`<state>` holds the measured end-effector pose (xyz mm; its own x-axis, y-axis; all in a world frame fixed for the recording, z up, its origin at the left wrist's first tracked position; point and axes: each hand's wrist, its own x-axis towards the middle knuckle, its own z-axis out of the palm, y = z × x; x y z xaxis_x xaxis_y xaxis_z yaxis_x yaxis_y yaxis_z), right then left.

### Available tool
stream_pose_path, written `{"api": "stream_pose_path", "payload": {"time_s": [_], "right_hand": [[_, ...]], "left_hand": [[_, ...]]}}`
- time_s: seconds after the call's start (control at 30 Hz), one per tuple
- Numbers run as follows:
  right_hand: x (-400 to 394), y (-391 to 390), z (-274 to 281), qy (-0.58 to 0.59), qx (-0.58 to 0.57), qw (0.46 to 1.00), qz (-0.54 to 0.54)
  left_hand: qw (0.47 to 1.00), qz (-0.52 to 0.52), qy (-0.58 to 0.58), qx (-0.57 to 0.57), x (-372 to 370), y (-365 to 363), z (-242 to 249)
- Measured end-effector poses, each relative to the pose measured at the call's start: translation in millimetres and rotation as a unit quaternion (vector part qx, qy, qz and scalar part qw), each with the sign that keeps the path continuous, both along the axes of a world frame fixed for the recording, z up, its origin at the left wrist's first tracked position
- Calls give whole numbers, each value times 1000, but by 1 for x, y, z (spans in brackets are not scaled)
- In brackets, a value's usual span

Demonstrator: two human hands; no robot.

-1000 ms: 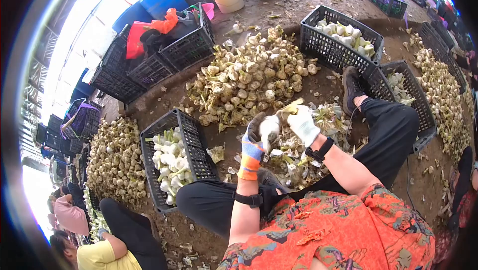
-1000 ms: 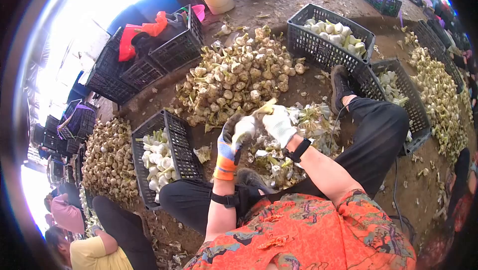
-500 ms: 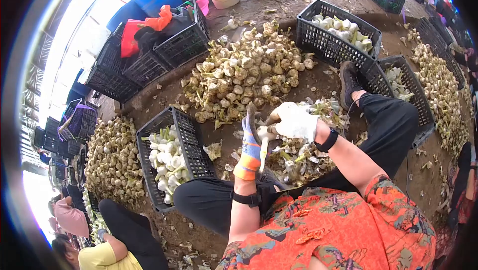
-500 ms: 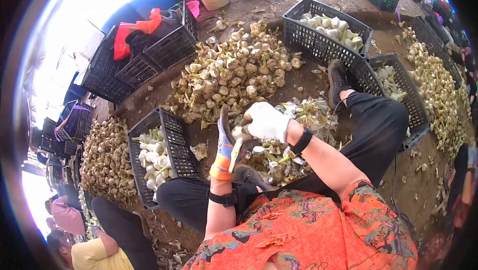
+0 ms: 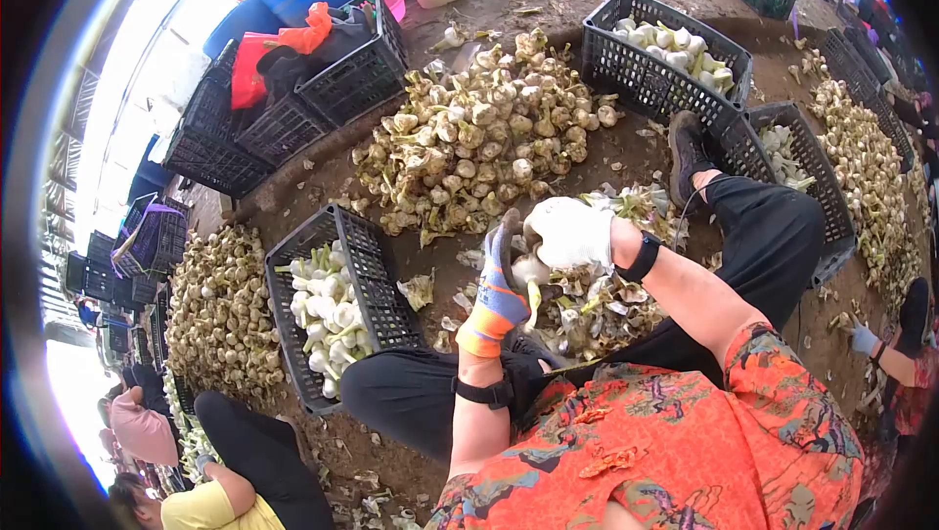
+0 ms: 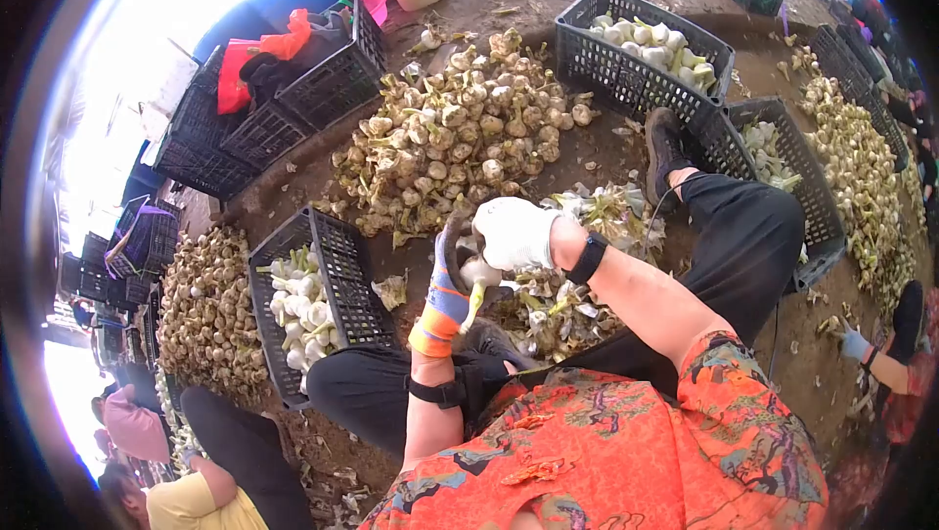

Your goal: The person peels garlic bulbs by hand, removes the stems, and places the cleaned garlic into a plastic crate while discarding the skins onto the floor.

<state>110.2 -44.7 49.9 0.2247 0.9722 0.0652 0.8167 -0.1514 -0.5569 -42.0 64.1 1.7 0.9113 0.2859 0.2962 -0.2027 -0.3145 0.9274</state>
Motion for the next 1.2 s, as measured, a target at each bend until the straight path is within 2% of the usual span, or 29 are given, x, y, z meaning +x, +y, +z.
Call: {"api": "stream_pose_path", "payload": {"time_s": [0.07,0.1,0.13,0.17,0.2,0.27,0.3,0.33,0.43,0.47,0.5,0.57,0.63,0.7,0.8,0.9,1.0,1.03,1.1,1.17,1.2], "right_hand": [[1,0,2,31,-58,998,-15],[1,-1,0,146,-41,987,-46],[1,-4,-4,258,-23,963,-74],[3,-7,-7,366,-5,925,-100],[5,-9,-9,407,-14,907,-106],[8,-9,-24,210,24,966,-147],[10,-10,-31,108,43,979,-167],[10,-14,-27,64,19,975,-212],[7,-15,5,255,92,949,-162],[8,-14,14,219,107,966,-86],[6,-16,28,235,23,970,-55],[0,-11,16,141,103,984,-25],[2,-10,15,100,70,992,-15],[7,-10,19,97,47,994,27],[5,-10,20,42,-82,995,39],[5,-6,14,111,-92,989,36],[21,-7,-24,194,31,980,35],[20,-14,-23,411,16,911,-33],[17,-18,-22,528,70,846,-34],[14,-17,-25,531,97,839,-66],[15,-17,-26,532,110,836,-82]], "left_hand": [[995,24,-25,-90,0,-3,10],[990,35,-39,-135,1,-3,13],[950,59,-54,-302,3,-1,11],[969,97,-45,-225,6,3,5],[979,138,-33,-147,8,8,-1],[977,141,-23,-162,7,16,-17],[974,130,-22,-185,6,18,-24],[971,118,-21,-208,6,19,-27],[985,80,-43,-146,8,7,4],[994,75,-10,-81,7,6,5],[995,65,6,-70,8,3,8],[997,44,22,-66,8,3,5],[999,21,25,-35,6,2,6],[998,-4,-3,58,5,1,7],[998,-31,47,-27,-1,-4,4],[998,-20,36,-53,-1,-7,2],[992,20,-35,-123,5,-10,16],[962,66,-53,-258,8,-7,10],[973,109,-47,-198,8,2,4],[978,130,-16,-165,4,14,-5],[965,115,-49,-231,4,14,-10]]}}
